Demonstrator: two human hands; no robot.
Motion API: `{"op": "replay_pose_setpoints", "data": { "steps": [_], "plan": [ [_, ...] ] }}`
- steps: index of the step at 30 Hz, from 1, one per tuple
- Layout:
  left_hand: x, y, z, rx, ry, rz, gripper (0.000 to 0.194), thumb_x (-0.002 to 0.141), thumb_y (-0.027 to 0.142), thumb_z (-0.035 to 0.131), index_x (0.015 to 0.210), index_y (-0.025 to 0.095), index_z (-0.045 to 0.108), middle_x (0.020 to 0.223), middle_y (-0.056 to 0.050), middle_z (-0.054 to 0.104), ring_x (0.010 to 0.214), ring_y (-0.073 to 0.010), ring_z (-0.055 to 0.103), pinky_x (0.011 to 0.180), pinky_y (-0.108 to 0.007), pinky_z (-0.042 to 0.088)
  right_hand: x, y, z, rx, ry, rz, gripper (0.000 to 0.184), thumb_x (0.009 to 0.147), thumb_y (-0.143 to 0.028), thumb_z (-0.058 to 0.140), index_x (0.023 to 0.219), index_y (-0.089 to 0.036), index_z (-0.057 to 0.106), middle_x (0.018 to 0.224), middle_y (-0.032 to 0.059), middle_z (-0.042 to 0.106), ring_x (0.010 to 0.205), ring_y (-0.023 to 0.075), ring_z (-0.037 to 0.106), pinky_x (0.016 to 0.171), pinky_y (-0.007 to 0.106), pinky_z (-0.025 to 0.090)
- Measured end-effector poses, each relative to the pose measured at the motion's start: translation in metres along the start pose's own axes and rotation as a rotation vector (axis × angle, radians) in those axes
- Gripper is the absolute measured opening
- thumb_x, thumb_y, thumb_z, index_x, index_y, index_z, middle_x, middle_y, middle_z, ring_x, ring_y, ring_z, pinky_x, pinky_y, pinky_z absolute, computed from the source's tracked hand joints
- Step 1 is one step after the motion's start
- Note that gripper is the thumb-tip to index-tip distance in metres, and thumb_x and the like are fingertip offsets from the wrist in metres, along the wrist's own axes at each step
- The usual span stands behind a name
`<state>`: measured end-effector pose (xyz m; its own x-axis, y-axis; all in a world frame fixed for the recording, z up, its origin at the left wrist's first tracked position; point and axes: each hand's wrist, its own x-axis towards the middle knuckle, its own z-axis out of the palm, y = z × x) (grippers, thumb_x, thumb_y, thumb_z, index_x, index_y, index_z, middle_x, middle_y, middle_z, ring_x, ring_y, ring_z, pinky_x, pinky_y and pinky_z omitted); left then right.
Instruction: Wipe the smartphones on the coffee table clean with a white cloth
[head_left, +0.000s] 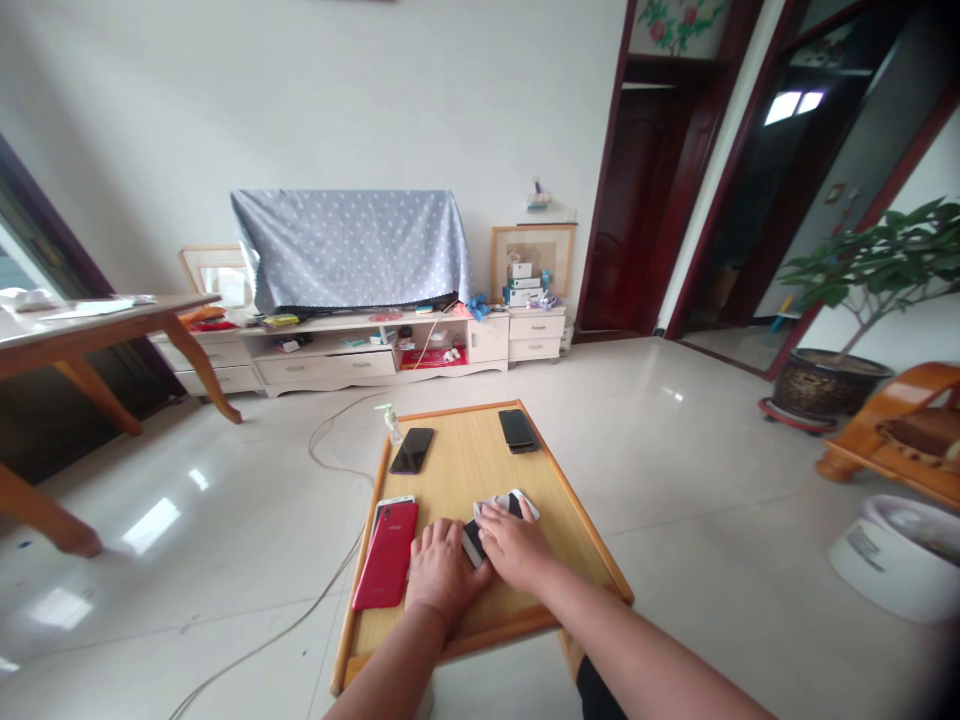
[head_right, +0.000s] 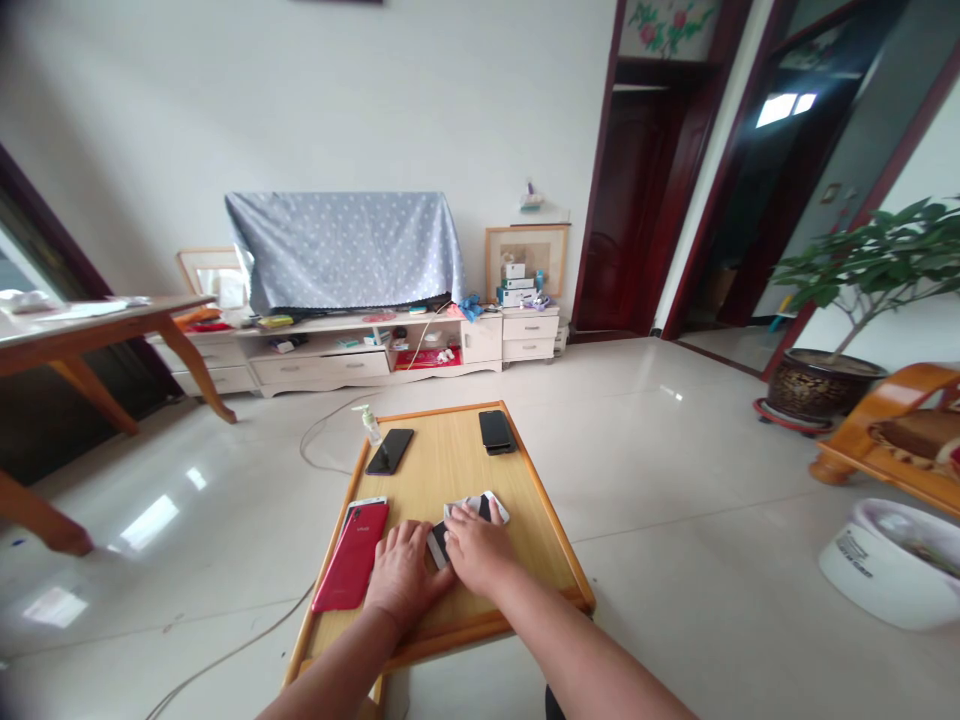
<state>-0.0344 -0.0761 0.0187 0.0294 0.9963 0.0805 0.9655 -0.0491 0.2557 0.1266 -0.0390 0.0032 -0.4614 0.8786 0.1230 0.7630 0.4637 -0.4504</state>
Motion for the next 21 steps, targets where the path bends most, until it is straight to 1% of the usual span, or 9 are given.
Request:
{"op": "replay_pose_setpoints", "data": {
  "steps": [3, 5, 9, 10, 12, 14, 16, 18, 21],
  "plan": [
    [-0.001, 0.000, -0.001, 0.001, 0.007, 0.010, 0.058, 0.078, 0.055, 0.059, 0.126, 0.024, 0.058, 0.127, -0.011, 0.058, 0.120, -0.0304, 0.048, 0.101, -0.041, 0.034, 0.010, 0.021, -0.020, -0.032, -0.064, 0.074, 0.051, 0.096, -0.025, 0.038, 0.145, -0.031, 0.049, 0.156, 0.0034, 0.042, 0.146, 0.0215, 0.033, 0.120, 0.057, -0.005],
    [-0.001, 0.000, -0.002, -0.005, 0.006, 0.016, 0.057, 0.079, 0.052, 0.059, 0.129, 0.024, 0.057, 0.128, -0.011, 0.058, 0.121, -0.0299, 0.048, 0.101, -0.041, 0.033, 0.012, 0.033, -0.033, -0.047, -0.122, 0.081, 0.056, 0.089, -0.024, 0.047, 0.144, -0.033, 0.050, 0.157, 0.0036, 0.042, 0.145, 0.0239, 0.034, 0.118, 0.061, -0.003],
    [-0.001, -0.001, -0.002, 0.011, -0.001, 0.006, 0.053, 0.087, 0.047, 0.050, 0.135, 0.026, 0.052, 0.132, -0.010, 0.057, 0.122, -0.0290, 0.048, 0.100, -0.040, 0.034, 0.006, 0.043, -0.048, -0.074, -0.148, 0.053, 0.051, 0.081, -0.039, 0.066, 0.131, -0.035, 0.060, 0.150, 0.0037, 0.051, 0.139, 0.0285, 0.043, 0.117, 0.063, 0.003],
    [-0.001, -0.001, -0.002, 0.018, -0.006, 0.000, 0.053, 0.088, 0.046, 0.048, 0.137, 0.025, 0.051, 0.133, -0.010, 0.056, 0.122, -0.0290, 0.047, 0.100, -0.041, 0.034, 0.003, 0.043, -0.050, -0.090, -0.128, 0.067, 0.049, 0.080, -0.043, 0.068, 0.127, -0.034, 0.063, 0.147, 0.0038, 0.054, 0.136, 0.0284, 0.046, 0.118, 0.061, 0.006],
    [-0.001, -0.001, -0.002, 0.032, -0.019, -0.016, 0.055, 0.090, 0.046, 0.047, 0.140, 0.024, 0.048, 0.137, -0.011, 0.054, 0.125, -0.0294, 0.046, 0.102, -0.041, 0.033, -0.003, 0.042, -0.050, -0.130, -0.063, 0.134, 0.046, 0.079, -0.049, 0.071, 0.120, -0.029, 0.066, 0.140, 0.0067, 0.060, 0.131, 0.0281, 0.051, 0.117, 0.052, 0.018],
    [-0.001, -0.002, -0.001, 0.041, -0.025, -0.022, 0.057, 0.090, 0.047, 0.047, 0.141, 0.022, 0.047, 0.139, -0.012, 0.053, 0.127, -0.0299, 0.044, 0.104, -0.042, 0.032, -0.009, 0.038, -0.048, -0.178, 0.016, 0.240, 0.041, 0.082, -0.049, 0.068, 0.114, -0.022, 0.068, 0.131, 0.0127, 0.065, 0.123, 0.0292, 0.057, 0.109, 0.044, 0.033],
    [-0.002, -0.002, 0.000, 0.045, -0.015, -0.006, 0.055, 0.091, 0.047, 0.046, 0.139, 0.021, 0.050, 0.138, -0.012, 0.053, 0.126, -0.0301, 0.045, 0.103, -0.042, 0.032, -0.015, 0.034, -0.046, -0.220, 0.071, 0.339, 0.038, 0.088, -0.048, 0.062, 0.108, -0.017, 0.069, 0.119, 0.0167, 0.068, 0.111, 0.0304, 0.063, 0.096, 0.040, 0.042],
    [-0.003, -0.003, 0.001, 0.048, 0.010, 0.021, 0.051, 0.092, 0.047, 0.045, 0.135, 0.023, 0.053, 0.135, -0.011, 0.055, 0.123, -0.0302, 0.046, 0.101, -0.043, 0.033, -0.021, 0.029, -0.044, -0.234, 0.083, 0.400, 0.034, 0.091, -0.046, 0.058, 0.104, -0.017, 0.069, 0.111, 0.0160, 0.070, 0.101, 0.0294, 0.066, 0.087, 0.038, 0.044],
    [-0.005, -0.003, 0.001, 0.042, 0.047, 0.050, 0.048, 0.093, 0.052, 0.043, 0.131, 0.026, 0.056, 0.132, -0.010, 0.057, 0.120, -0.0302, 0.048, 0.099, -0.044, 0.033, -0.030, 0.020, -0.042, -0.207, 0.062, 0.416, 0.024, 0.092, -0.039, 0.055, 0.099, -0.021, 0.070, 0.106, 0.0127, 0.072, 0.093, 0.0259, 0.068, 0.079, 0.034, 0.043]
  ]
}}
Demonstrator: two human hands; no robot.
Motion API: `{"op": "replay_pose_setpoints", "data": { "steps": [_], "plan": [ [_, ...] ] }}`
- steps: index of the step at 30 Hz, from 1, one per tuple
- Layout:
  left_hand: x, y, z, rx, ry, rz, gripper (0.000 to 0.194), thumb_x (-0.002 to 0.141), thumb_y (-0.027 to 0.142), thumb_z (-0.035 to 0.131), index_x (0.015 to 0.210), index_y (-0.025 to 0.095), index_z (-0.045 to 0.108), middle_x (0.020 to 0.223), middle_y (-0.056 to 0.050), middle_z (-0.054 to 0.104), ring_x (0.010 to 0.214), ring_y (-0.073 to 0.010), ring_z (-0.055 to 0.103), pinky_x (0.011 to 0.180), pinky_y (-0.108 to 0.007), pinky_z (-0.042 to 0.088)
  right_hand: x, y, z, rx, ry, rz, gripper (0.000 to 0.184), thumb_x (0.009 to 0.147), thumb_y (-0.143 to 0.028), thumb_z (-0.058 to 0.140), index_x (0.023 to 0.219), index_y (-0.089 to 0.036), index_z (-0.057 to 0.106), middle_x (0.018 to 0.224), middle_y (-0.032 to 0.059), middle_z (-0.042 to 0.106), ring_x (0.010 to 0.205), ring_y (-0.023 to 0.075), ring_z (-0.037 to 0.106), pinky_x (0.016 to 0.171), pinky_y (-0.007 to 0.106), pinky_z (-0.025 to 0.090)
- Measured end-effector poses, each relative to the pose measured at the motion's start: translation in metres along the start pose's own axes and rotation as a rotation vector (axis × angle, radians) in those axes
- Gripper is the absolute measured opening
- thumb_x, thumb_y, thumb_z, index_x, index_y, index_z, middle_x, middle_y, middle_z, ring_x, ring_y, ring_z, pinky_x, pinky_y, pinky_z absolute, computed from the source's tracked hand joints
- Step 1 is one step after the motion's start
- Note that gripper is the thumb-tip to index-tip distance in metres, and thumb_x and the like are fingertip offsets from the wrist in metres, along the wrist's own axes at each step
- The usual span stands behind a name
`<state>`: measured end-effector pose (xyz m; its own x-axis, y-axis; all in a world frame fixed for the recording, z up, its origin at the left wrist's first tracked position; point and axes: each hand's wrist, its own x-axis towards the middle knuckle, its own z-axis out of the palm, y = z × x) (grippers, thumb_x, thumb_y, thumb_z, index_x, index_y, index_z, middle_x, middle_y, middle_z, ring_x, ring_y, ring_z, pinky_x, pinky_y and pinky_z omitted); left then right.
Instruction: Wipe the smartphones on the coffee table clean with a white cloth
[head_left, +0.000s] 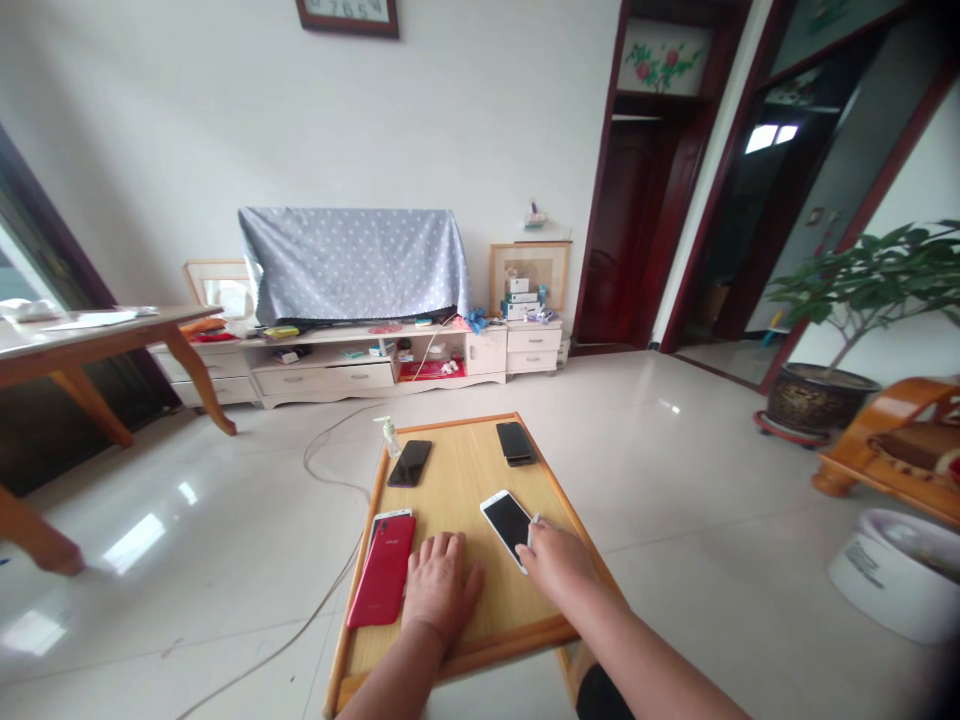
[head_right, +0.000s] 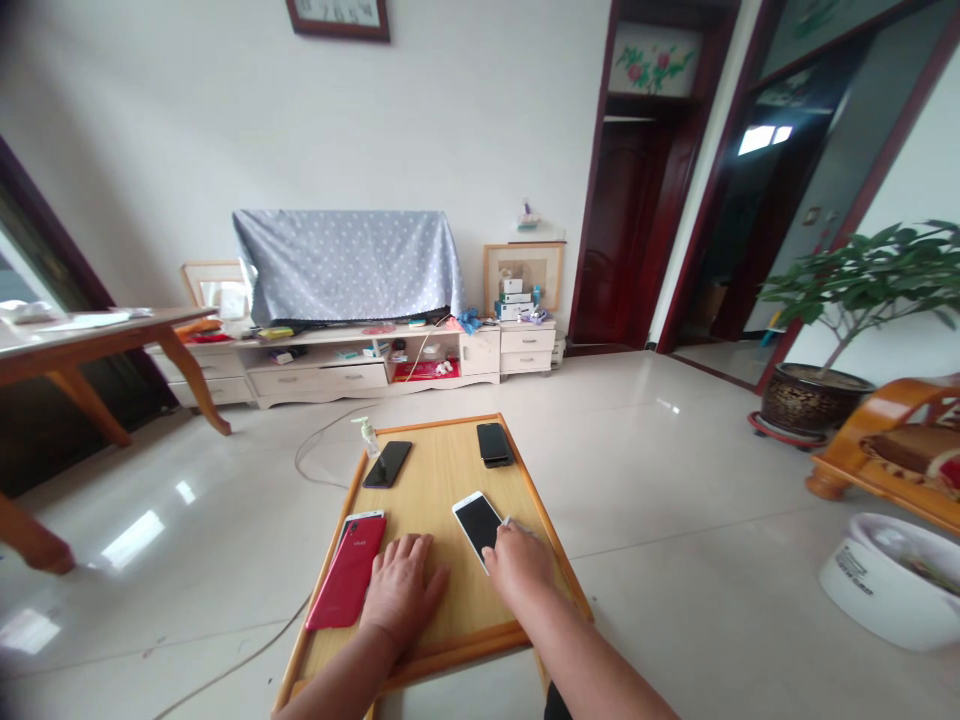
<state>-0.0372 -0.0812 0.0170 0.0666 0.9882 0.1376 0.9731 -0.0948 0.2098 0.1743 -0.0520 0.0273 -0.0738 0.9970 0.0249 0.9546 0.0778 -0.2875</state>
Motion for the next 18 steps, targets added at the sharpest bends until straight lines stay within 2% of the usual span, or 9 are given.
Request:
{"op": "replay_pose_setpoints", "data": {
  "steps": [3, 6, 10, 14, 18],
  "plan": [
    [-0.002, 0.001, -0.003, -0.026, 0.015, 0.021, 0.055, 0.091, 0.064, 0.042, 0.128, 0.026, 0.058, 0.130, -0.010, 0.058, 0.120, -0.0307, 0.049, 0.099, -0.043, 0.034, -0.011, -0.008, 0.003, 0.034, 0.019, -0.038, 0.018, 0.092, -0.028, 0.052, 0.092, -0.022, 0.069, 0.099, 0.0093, 0.073, 0.087, 0.0230, 0.068, 0.073, 0.031, 0.041],
    [-0.003, 0.002, -0.008, -0.057, -0.002, 0.043, 0.067, 0.083, 0.078, 0.045, 0.124, 0.027, 0.061, 0.131, -0.011, 0.058, 0.121, -0.0321, 0.048, 0.100, -0.043, 0.034, -0.017, -0.017, 0.008, 0.111, 0.033, -0.124, 0.022, 0.092, -0.023, 0.048, 0.082, -0.023, 0.068, 0.088, 0.0055, 0.073, 0.080, 0.0194, 0.067, 0.069, 0.028, 0.039],
    [-0.004, 0.002, -0.011, -0.097, -0.003, 0.041, 0.079, 0.075, 0.085, 0.049, 0.125, 0.025, 0.061, 0.132, -0.012, 0.058, 0.123, -0.0329, 0.048, 0.103, -0.044, 0.033, -0.017, -0.021, 0.016, 0.309, -0.013, -0.189, 0.017, 0.086, -0.020, 0.052, 0.083, -0.023, 0.068, 0.083, 0.0006, 0.072, 0.078, 0.0160, 0.065, 0.067, 0.023, 0.039],
    [-0.004, 0.002, -0.010, -0.099, 0.009, 0.027, 0.072, 0.076, 0.073, 0.057, 0.128, 0.023, 0.060, 0.131, -0.012, 0.060, 0.123, -0.0321, 0.049, 0.106, -0.043, 0.031, -0.007, -0.015, 0.021, 0.552, -0.037, -0.109, 0.023, 0.084, -0.018, 0.048, 0.096, -0.023, 0.067, 0.085, -0.0004, 0.073, 0.076, 0.0149, 0.066, 0.065, 0.021, 0.042],
    [-0.005, 0.003, -0.010, -0.112, 0.005, 0.048, 0.060, 0.081, 0.055, 0.058, 0.133, 0.025, 0.058, 0.134, -0.009, 0.060, 0.128, -0.0302, 0.047, 0.109, -0.042, 0.029, 0.005, -0.015, 0.025, 0.758, -0.029, -0.053, 0.016, 0.085, -0.023, 0.050, 0.095, -0.021, 0.062, 0.083, 0.0003, 0.073, 0.074, 0.0157, 0.066, 0.064, 0.022, 0.046]
  ]
}}
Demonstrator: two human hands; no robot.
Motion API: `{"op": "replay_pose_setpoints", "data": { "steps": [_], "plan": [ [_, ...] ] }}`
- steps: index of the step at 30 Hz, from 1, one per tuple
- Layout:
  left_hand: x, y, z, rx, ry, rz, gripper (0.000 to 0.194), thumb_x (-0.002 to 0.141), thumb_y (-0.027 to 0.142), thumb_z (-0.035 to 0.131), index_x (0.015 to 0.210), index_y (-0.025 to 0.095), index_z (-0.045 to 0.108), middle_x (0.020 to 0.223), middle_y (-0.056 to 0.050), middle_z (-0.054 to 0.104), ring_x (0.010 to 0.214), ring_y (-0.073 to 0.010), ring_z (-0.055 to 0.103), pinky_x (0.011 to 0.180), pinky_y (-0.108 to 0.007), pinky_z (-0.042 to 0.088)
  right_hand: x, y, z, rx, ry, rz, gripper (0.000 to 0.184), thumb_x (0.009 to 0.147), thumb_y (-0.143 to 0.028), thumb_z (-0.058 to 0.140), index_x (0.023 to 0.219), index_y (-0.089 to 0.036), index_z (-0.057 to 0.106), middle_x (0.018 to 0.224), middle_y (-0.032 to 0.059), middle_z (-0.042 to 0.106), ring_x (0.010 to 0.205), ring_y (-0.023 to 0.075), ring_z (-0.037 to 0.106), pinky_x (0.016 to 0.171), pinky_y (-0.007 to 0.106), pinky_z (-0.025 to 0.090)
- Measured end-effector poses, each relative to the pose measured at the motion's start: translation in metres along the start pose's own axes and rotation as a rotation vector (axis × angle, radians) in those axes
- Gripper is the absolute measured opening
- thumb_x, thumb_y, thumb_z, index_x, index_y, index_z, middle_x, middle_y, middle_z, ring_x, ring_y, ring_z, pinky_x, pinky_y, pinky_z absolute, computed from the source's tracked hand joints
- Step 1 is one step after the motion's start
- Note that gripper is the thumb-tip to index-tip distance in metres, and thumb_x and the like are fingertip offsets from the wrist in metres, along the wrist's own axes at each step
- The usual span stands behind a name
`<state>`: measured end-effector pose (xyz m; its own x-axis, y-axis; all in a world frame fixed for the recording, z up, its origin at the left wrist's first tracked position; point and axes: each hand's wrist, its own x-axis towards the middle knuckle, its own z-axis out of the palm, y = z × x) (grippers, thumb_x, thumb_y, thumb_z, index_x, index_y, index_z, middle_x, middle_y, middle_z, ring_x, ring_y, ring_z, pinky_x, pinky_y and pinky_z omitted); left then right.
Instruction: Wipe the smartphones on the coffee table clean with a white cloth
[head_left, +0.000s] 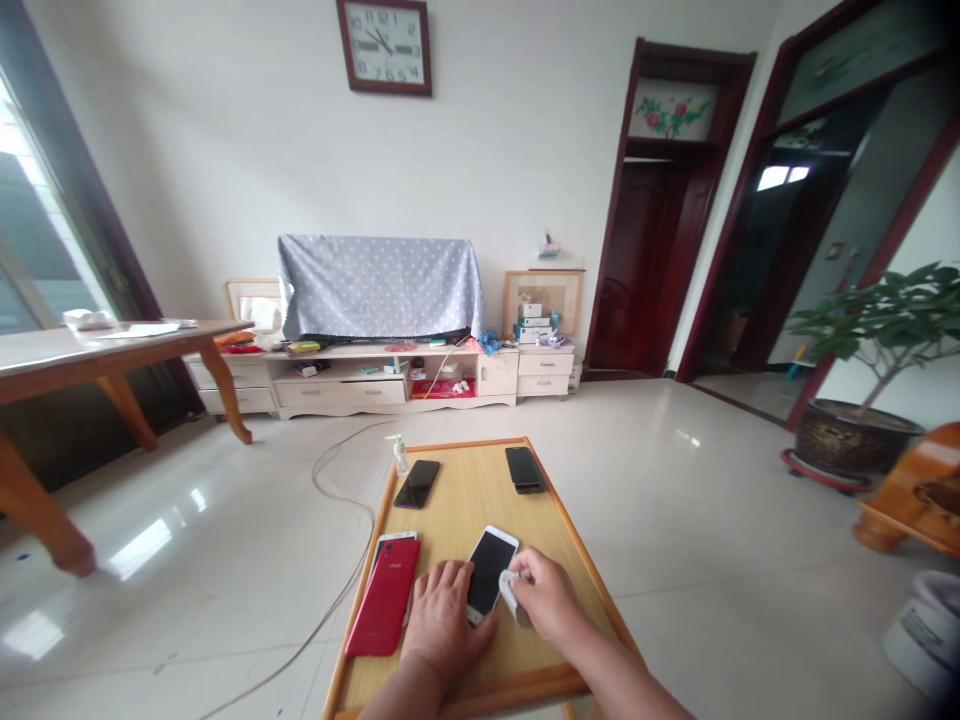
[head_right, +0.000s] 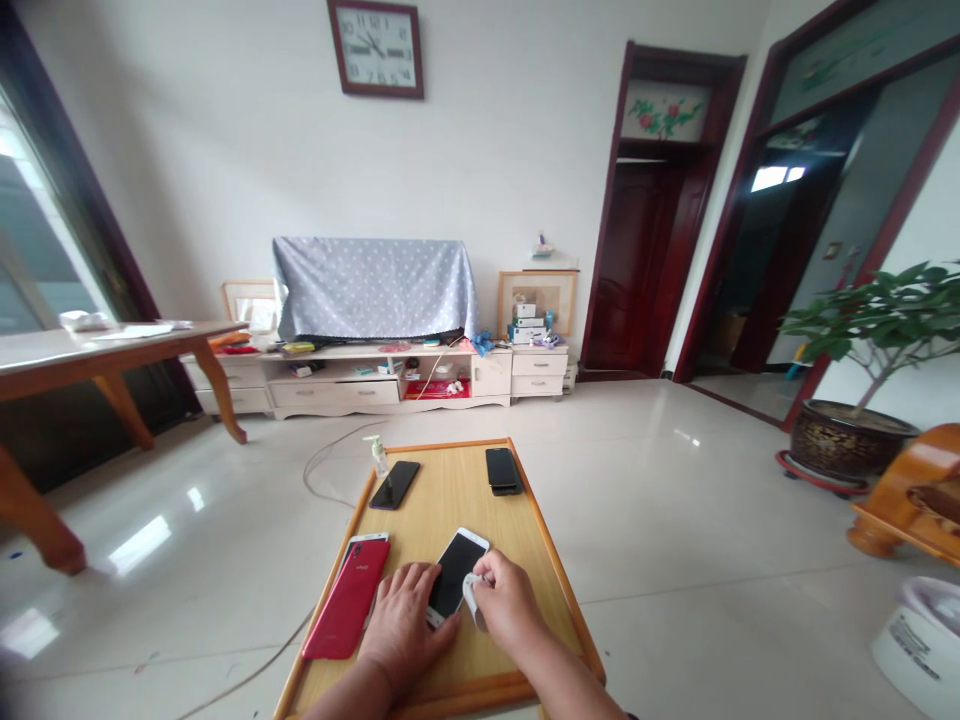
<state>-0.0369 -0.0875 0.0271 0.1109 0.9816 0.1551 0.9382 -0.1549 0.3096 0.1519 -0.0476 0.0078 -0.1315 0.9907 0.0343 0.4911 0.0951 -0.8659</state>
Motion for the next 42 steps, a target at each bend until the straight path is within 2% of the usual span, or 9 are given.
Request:
{"op": "replay_pose_setpoints", "data": {
  "steps": [3, 10, 14, 19, 23, 30, 36, 39, 42],
  "plan": [
    [0.000, 0.001, 0.000, -0.027, -0.012, 0.028, 0.063, 0.079, 0.049, 0.059, 0.139, 0.029, 0.053, 0.138, -0.006, 0.059, 0.134, -0.0295, 0.043, 0.112, -0.042, 0.027, 0.008, 0.002, 0.004, 0.018, -0.010, -0.030, 0.011, 0.086, -0.026, 0.052, 0.089, -0.021, 0.061, 0.079, -0.0001, 0.070, 0.073, 0.0160, 0.065, 0.064, 0.023, 0.046],
    [0.005, 0.006, 0.004, 0.002, -0.037, 0.011, 0.070, 0.075, 0.045, 0.061, 0.142, 0.030, 0.050, 0.143, -0.003, 0.056, 0.137, -0.0297, 0.040, 0.115, -0.041, 0.024, 0.019, 0.000, 0.002, -0.500, 0.178, -0.175, 0.023, 0.091, -0.018, 0.045, 0.086, -0.025, 0.066, 0.100, 0.0047, 0.066, 0.082, 0.0170, 0.064, 0.070, 0.025, 0.042],
    [0.008, 0.013, -0.002, 0.074, -0.034, -0.082, 0.068, 0.077, 0.056, 0.058, 0.138, 0.027, 0.055, 0.137, -0.009, 0.059, 0.130, -0.0325, 0.046, 0.113, -0.043, 0.025, 0.019, -0.005, 0.013, -0.564, 0.118, -0.210, 0.030, 0.090, -0.012, 0.042, 0.087, -0.024, 0.069, 0.106, 0.0078, 0.067, 0.094, 0.0209, 0.064, 0.082, 0.028, 0.045],
    [0.011, 0.020, -0.004, 0.093, -0.022, -0.114, 0.056, 0.081, 0.063, 0.050, 0.124, 0.029, 0.063, 0.122, -0.010, 0.063, 0.120, -0.0320, 0.051, 0.108, -0.044, 0.028, -0.003, 0.003, 0.026, -0.550, -0.018, -0.317, 0.044, 0.094, -0.015, 0.040, 0.127, -0.022, 0.067, 0.132, 0.0105, 0.064, 0.122, 0.0268, 0.056, 0.106, 0.034, 0.040],
    [0.013, 0.020, 0.000, 0.141, -0.035, -0.125, 0.058, 0.079, 0.060, 0.056, 0.128, 0.029, 0.060, 0.125, -0.009, 0.061, 0.119, -0.0312, 0.050, 0.107, -0.043, 0.027, -0.014, 0.001, 0.009, -0.510, -0.115, -0.386, 0.047, 0.099, -0.028, 0.038, 0.142, -0.025, 0.057, 0.149, 0.0052, 0.053, 0.133, 0.0271, 0.047, 0.114, 0.037, 0.033],
    [0.017, 0.017, 0.011, 0.170, -0.054, -0.133, 0.057, 0.079, 0.051, 0.059, 0.131, 0.026, 0.058, 0.126, -0.009, 0.060, 0.120, -0.0291, 0.048, 0.107, -0.041, 0.027, -0.017, -0.010, -0.007, -0.530, -0.145, -0.305, 0.055, 0.102, -0.057, 0.029, 0.145, -0.030, 0.053, 0.149, 0.0039, 0.052, 0.142, 0.0333, 0.036, 0.114, 0.055, 0.028],
    [0.018, 0.021, 0.011, 0.153, -0.013, -0.116, 0.057, 0.080, 0.060, 0.058, 0.125, 0.025, 0.061, 0.121, -0.010, 0.060, 0.117, -0.0301, 0.049, 0.101, -0.040, 0.031, 0.003, 0.003, -0.028, -0.608, -0.090, -0.220, 0.053, 0.103, -0.053, 0.029, 0.146, -0.032, 0.050, 0.151, 0.0013, 0.049, 0.152, 0.0325, 0.012, 0.118, 0.064, -0.004],
    [0.019, 0.020, 0.012, 0.148, -0.024, -0.096, 0.056, 0.080, 0.059, 0.059, 0.125, 0.025, 0.062, 0.120, -0.009, 0.060, 0.115, -0.0294, 0.049, 0.099, -0.039, 0.033, 0.007, 0.004, -0.032, -0.627, -0.108, -0.119, 0.056, 0.103, -0.054, 0.024, 0.148, -0.029, 0.047, 0.155, 0.0035, 0.044, 0.152, 0.0326, 0.011, 0.117, 0.064, -0.008],
    [0.018, 0.016, 0.014, 0.147, -0.010, -0.101, 0.055, 0.080, 0.055, 0.060, 0.126, 0.024, 0.061, 0.119, -0.009, 0.060, 0.113, -0.0286, 0.050, 0.098, -0.038, 0.033, -0.009, -0.002, -0.020, -0.577, -0.179, -0.175, 0.060, 0.103, -0.056, 0.016, 0.152, -0.031, 0.041, 0.158, 0.0022, 0.039, 0.152, 0.0305, 0.014, 0.119, 0.062, -0.007]
  ]
}}
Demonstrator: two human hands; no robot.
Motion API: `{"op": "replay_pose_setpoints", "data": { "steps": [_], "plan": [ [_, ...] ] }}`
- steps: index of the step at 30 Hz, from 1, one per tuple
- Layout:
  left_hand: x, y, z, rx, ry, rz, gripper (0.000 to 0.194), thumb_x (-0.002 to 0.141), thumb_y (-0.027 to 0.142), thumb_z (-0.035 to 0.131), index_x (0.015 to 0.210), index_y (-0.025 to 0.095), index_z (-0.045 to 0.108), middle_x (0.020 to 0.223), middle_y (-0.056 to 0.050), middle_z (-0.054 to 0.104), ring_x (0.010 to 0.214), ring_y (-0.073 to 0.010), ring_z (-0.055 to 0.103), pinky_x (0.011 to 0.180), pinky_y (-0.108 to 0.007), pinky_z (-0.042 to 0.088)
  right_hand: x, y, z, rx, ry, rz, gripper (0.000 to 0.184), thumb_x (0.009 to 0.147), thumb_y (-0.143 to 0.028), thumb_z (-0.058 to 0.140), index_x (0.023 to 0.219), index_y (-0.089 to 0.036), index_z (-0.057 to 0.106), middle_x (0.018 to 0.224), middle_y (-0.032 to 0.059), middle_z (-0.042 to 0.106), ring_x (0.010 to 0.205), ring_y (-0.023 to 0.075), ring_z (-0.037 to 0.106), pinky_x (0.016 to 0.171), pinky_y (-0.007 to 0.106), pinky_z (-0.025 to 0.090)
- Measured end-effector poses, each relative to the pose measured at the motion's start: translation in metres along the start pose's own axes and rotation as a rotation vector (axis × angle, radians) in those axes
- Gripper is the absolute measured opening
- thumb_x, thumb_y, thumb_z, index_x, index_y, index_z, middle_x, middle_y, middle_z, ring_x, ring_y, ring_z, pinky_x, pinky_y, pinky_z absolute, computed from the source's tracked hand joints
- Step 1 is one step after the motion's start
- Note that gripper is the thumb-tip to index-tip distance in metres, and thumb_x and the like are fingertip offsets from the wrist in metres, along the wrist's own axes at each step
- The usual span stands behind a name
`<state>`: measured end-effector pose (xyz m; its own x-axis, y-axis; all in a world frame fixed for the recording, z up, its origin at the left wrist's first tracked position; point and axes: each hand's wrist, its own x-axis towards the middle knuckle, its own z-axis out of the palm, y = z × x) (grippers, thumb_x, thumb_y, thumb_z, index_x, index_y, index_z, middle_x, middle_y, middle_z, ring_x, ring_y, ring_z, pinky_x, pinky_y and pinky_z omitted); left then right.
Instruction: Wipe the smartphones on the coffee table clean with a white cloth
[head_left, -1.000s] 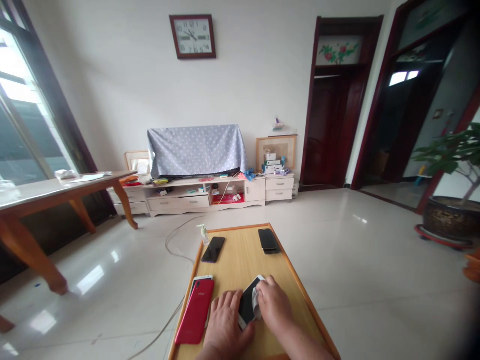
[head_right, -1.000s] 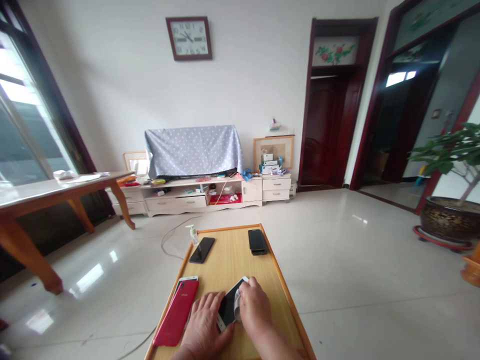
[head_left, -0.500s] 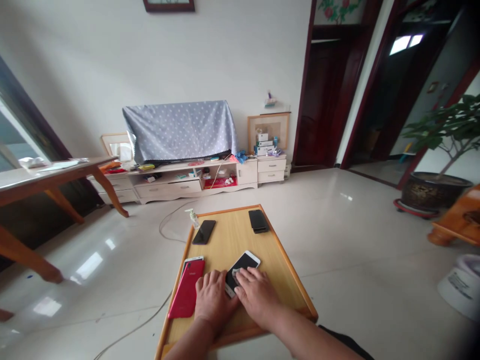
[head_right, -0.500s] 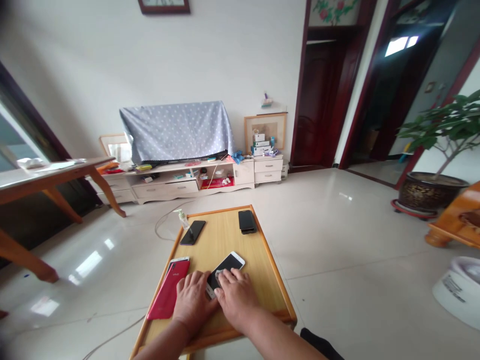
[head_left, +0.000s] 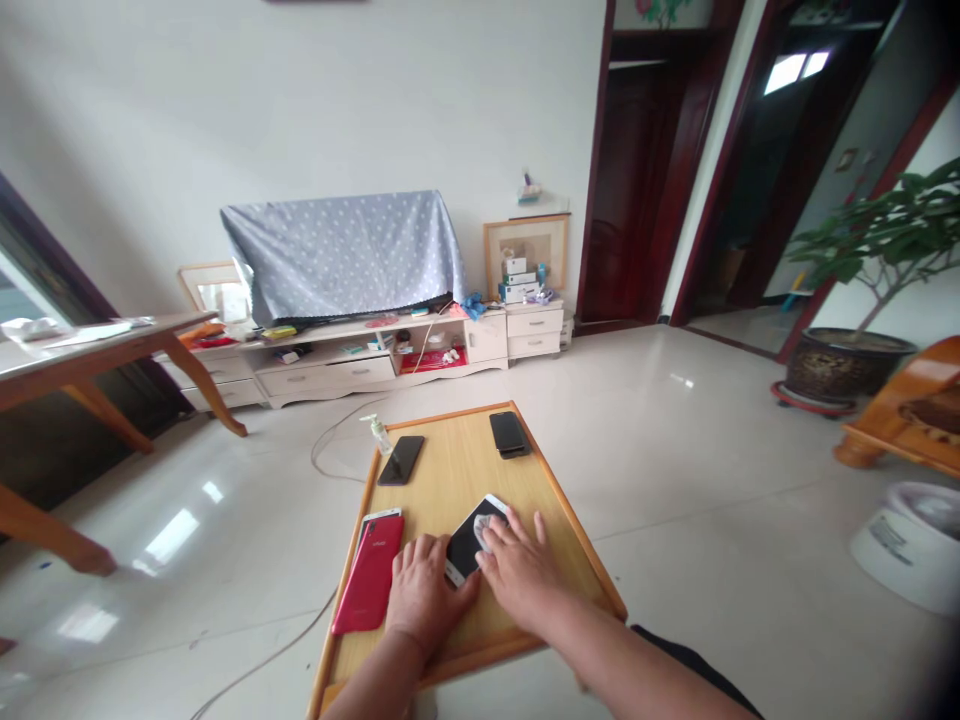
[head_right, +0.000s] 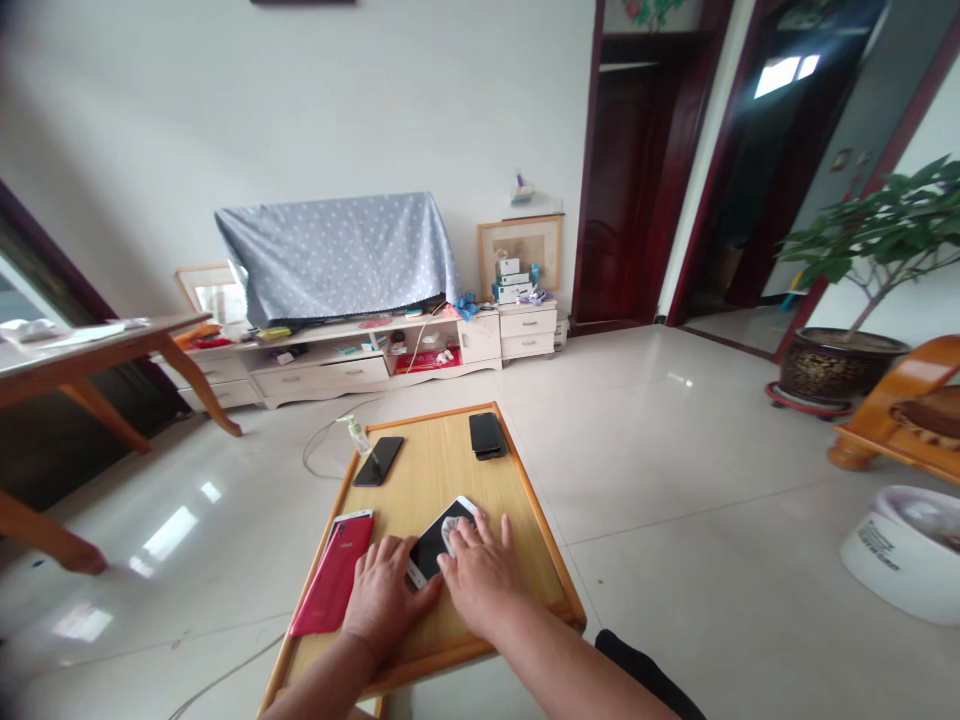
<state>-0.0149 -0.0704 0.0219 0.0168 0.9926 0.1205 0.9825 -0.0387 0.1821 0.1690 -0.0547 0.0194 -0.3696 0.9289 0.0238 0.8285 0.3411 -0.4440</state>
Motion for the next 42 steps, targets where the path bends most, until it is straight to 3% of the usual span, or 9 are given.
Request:
{"op": "replay_pose_setpoints", "data": {
  "steps": [4, 10, 17, 22, 24, 30, 32, 37, 42],
  "plan": [
    [0.000, -0.002, 0.002, -0.010, -0.004, 0.006, 0.055, 0.079, 0.050, 0.062, 0.127, 0.024, 0.060, 0.120, -0.009, 0.060, 0.111, -0.0279, 0.051, 0.097, -0.038, 0.034, -0.010, -0.012, 0.004, 0.017, -0.029, -0.095, 0.058, 0.103, -0.058, 0.013, 0.151, -0.039, 0.039, 0.159, -0.0032, 0.037, 0.153, 0.0288, 0.008, 0.118, 0.062, -0.011],
    [0.001, 0.000, 0.000, -0.008, 0.026, 0.020, 0.057, 0.079, 0.056, 0.061, 0.126, 0.024, 0.061, 0.119, -0.009, 0.061, 0.113, -0.0286, 0.051, 0.097, -0.039, 0.034, 0.009, 0.015, -0.020, -0.073, -0.029, 0.178, 0.065, 0.103, -0.057, 0.014, 0.156, -0.026, 0.034, 0.160, 0.0056, 0.035, 0.154, 0.0298, 0.001, 0.116, 0.064, -0.012],
    [0.002, -0.006, 0.005, -0.020, 0.014, 0.033, 0.058, 0.079, 0.056, 0.061, 0.128, 0.024, 0.060, 0.119, -0.009, 0.061, 0.112, -0.0286, 0.051, 0.097, -0.038, 0.034, -0.007, -0.007, 0.003, 0.015, -0.016, -0.047, 0.063, 0.103, -0.058, 0.014, 0.154, -0.031, 0.037, 0.159, 0.0019, 0.036, 0.153, 0.0264, 0.010, 0.119, 0.058, -0.013],
    [0.002, -0.004, 0.003, -0.005, -0.001, 0.039, 0.059, 0.081, 0.057, 0.060, 0.129, 0.023, 0.060, 0.120, -0.010, 0.060, 0.114, -0.0293, 0.050, 0.097, -0.039, 0.034, 0.016, 0.016, -0.014, -0.016, -0.008, 0.154, 0.063, 0.103, -0.057, 0.017, 0.153, -0.027, 0.039, 0.159, 0.0044, 0.036, 0.153, 0.0302, 0.006, 0.117, 0.064, -0.008],
    [0.002, -0.003, 0.003, -0.006, -0.010, 0.039, 0.059, 0.081, 0.058, 0.059, 0.129, 0.023, 0.060, 0.120, -0.010, 0.060, 0.114, -0.0292, 0.050, 0.098, -0.039, 0.034, 0.019, 0.017, -0.014, -0.027, -0.003, 0.168, 0.065, 0.102, -0.058, 0.019, 0.155, -0.024, 0.037, 0.159, 0.0072, 0.035, 0.153, 0.0302, 0.006, 0.118, 0.063, -0.007],
    [0.003, -0.008, 0.006, -0.006, -0.037, 0.027, 0.052, 0.082, 0.041, 0.059, 0.133, 0.026, 0.057, 0.124, -0.008, 0.059, 0.114, -0.0268, 0.050, 0.098, -0.037, 0.033, -0.002, -0.018, 0.014, 0.044, 0.011, -0.135, 0.065, 0.103, -0.058, 0.015, 0.155, -0.024, 0.035, 0.159, 0.0079, 0.035, 0.151, 0.0239, 0.022, 0.121, 0.053, -0.010],
    [0.002, -0.008, 0.006, -0.012, -0.035, 0.036, 0.051, 0.083, 0.043, 0.058, 0.132, 0.027, 0.057, 0.124, -0.008, 0.059, 0.114, -0.0269, 0.050, 0.098, -0.037, 0.033, 0.003, -0.017, 0.012, 0.044, 0.003, -0.130, 0.064, 0.104, -0.057, 0.014, 0.155, -0.025, 0.036, 0.158, 0.0074, 0.037, 0.150, 0.0237, 0.026, 0.120, 0.054, -0.012],
    [0.003, -0.006, 0.003, -0.020, -0.024, 0.044, 0.060, 0.081, 0.059, 0.058, 0.130, 0.025, 0.058, 0.122, -0.010, 0.059, 0.116, -0.0294, 0.049, 0.099, -0.039, 0.034, 0.026, -0.001, -0.005, -0.031, 0.005, 0.107, 0.065, 0.104, -0.053, 0.016, 0.153, -0.018, 0.040, 0.158, 0.0127, 0.035, 0.150, 0.0287, 0.025, 0.119, 0.057, -0.012],
    [0.003, -0.008, 0.005, 0.002, -0.053, 0.026, 0.049, 0.086, 0.036, 0.053, 0.133, 0.025, 0.056, 0.126, -0.009, 0.058, 0.115, -0.0254, 0.050, 0.100, -0.037, 0.033, 0.012, -0.025, 0.008, 0.049, 0.021, -0.138, 0.062, 0.104, -0.053, 0.018, 0.154, -0.022, 0.038, 0.157, 0.0109, 0.039, 0.148, 0.0253, 0.029, 0.120, 0.053, -0.009]
  ]
}}
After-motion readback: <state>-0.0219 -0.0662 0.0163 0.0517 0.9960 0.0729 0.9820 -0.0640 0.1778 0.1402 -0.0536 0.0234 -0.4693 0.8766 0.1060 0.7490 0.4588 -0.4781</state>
